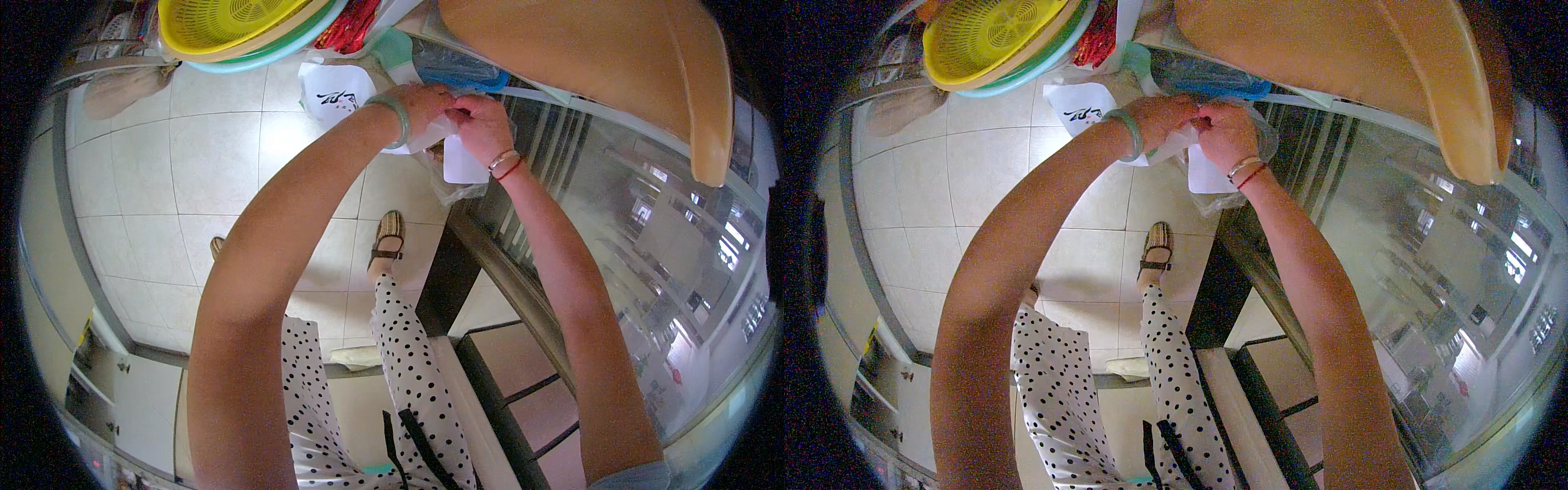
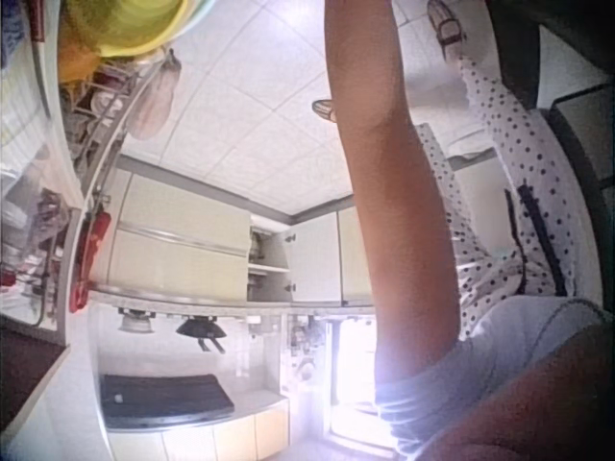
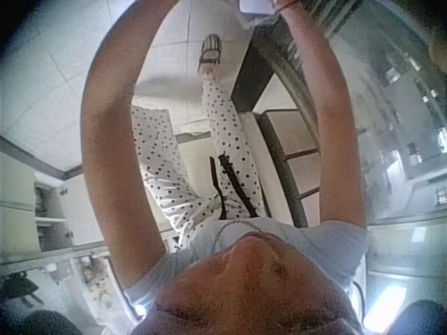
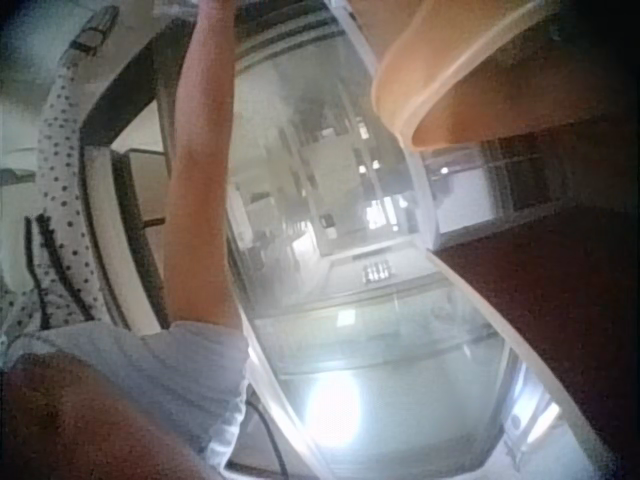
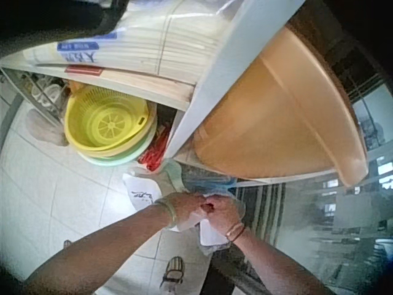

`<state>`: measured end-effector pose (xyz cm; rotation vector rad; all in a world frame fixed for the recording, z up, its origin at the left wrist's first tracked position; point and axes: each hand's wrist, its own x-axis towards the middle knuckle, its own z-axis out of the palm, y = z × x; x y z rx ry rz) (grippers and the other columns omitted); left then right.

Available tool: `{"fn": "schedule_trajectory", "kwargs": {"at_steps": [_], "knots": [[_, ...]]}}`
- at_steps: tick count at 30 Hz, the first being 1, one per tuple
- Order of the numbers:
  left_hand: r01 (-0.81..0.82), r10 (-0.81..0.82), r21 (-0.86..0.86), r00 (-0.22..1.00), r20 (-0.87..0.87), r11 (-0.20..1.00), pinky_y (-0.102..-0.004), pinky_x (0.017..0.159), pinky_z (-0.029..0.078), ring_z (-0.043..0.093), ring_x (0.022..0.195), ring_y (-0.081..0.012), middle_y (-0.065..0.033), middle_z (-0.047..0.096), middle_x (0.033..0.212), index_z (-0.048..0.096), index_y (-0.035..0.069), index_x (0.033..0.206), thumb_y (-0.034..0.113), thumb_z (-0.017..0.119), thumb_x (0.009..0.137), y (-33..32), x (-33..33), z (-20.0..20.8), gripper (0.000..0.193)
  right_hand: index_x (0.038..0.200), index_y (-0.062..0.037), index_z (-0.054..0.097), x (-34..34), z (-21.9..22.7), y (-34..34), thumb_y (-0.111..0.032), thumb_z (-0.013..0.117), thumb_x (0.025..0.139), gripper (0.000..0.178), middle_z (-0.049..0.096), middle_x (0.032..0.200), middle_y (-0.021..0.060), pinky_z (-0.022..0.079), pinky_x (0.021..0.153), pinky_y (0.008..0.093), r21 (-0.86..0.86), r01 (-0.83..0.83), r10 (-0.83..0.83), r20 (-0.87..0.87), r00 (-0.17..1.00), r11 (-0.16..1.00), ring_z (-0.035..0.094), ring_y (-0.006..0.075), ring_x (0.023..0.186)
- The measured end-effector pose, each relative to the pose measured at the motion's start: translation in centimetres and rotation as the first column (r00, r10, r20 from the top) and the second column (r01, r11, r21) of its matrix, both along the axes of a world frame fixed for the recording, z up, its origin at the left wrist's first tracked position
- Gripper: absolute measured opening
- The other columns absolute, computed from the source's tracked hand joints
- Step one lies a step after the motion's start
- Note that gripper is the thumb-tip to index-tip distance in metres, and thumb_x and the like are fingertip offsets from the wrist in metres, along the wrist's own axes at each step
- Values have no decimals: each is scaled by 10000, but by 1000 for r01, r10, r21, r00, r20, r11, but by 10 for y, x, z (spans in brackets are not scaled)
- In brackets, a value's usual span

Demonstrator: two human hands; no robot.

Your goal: The person washes a small white root vegetable under a kitchen faucet, then retrieves a pair of scissors from a utensil rack. They use the scissors to cut open a plastic bag containing a white root vegetable and a carrot, then place the items on the floor next to a large squash.

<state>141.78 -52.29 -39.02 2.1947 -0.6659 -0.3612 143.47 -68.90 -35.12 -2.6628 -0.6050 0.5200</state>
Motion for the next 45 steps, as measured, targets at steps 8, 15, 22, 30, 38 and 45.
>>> {"fn": "schedule_trajectory", "kwargs": {"at_steps": [8, 15, 22, 30, 38, 45], "knots": [[6, -5, 51, 1000, -17, 999, -427, 817, 470, 553, 980, -345, -126, 550, 1016, 490, 86, 1026, 167, 409, 865, 0, -3, -15, 198, 863, -27, 666, -20, 7, 12, -174, 646, 782, 169, 657, 797, 125, 481, 657, 294, 140, 454, -420, -217, 881, 880, 627, 198, 689], [35, 0, 184, 982, -190, 982, -420, 811, 492, 559, 1021, -329, -136, 497, 1177, 514, 118, 1052, 110, 490, 815, -2, 1, 2, 239, 857, -14, 648, 12, 12, -8, -165, 619, 816, 160, 656, 792, 99, 479, 653, 281, -18, -15, 11, -205, 979, 1000, 618, 155, 703], [-269, 255, 100, 958, 133, 958, -442, 787, 471, 572, 987, -343, -184, 481, 1252, 598, 135, 883, 170, 542, 778, -6, -69, 61, 123, 1000, -52, 611, 16, 26, -22, -104, 623, 787, 219, 617, 947, 79, 479, 725, 305, 100, 326, -259, -411, 874, 940, 606, 220, 844], [-322, 231, 233, 909, 346, 918, -386, 786, 462, 570, 925, -266, -118, 524, 1118, 616, 105, 872, 174, 539, 739, -17, -66, 39, 168, 1181, -61, 471, -36, 77, -5, -164, 699, 626, 608, 495, 1230, 126, 306, 997, 448, -104, -196, 209, 137, 968, 975, 422, 283, 1192], [-171, 120, 151, 947, 299, 974, -347, 634, 511, 588, 791, -248, -89, 518, 885, 551, 72, 911, 134, 512, 746, -2, -48, 19, 181, 1226, -50, 435, -45, 57, 34, -289, 686, 669, 656, 471, 1266, 120, 279, 985, 503, -299, -136, 186, 147, 972, 945, 399, 257, 1220], [-102, 67, 92, 944, 324, 991, -358, 677, 519, 599, 801, -254, -86, 537, 881, 522, 81, 989, 114, 490, 776, 7, -49, 11, 219, 1094, -63, 546, -26, 28, 17, -126, 574, 729, 372, 557, 1144, 115, 366, 934, 445, -218, -266, 319, 265, 910, 939, 476, 261, 1139]]}}
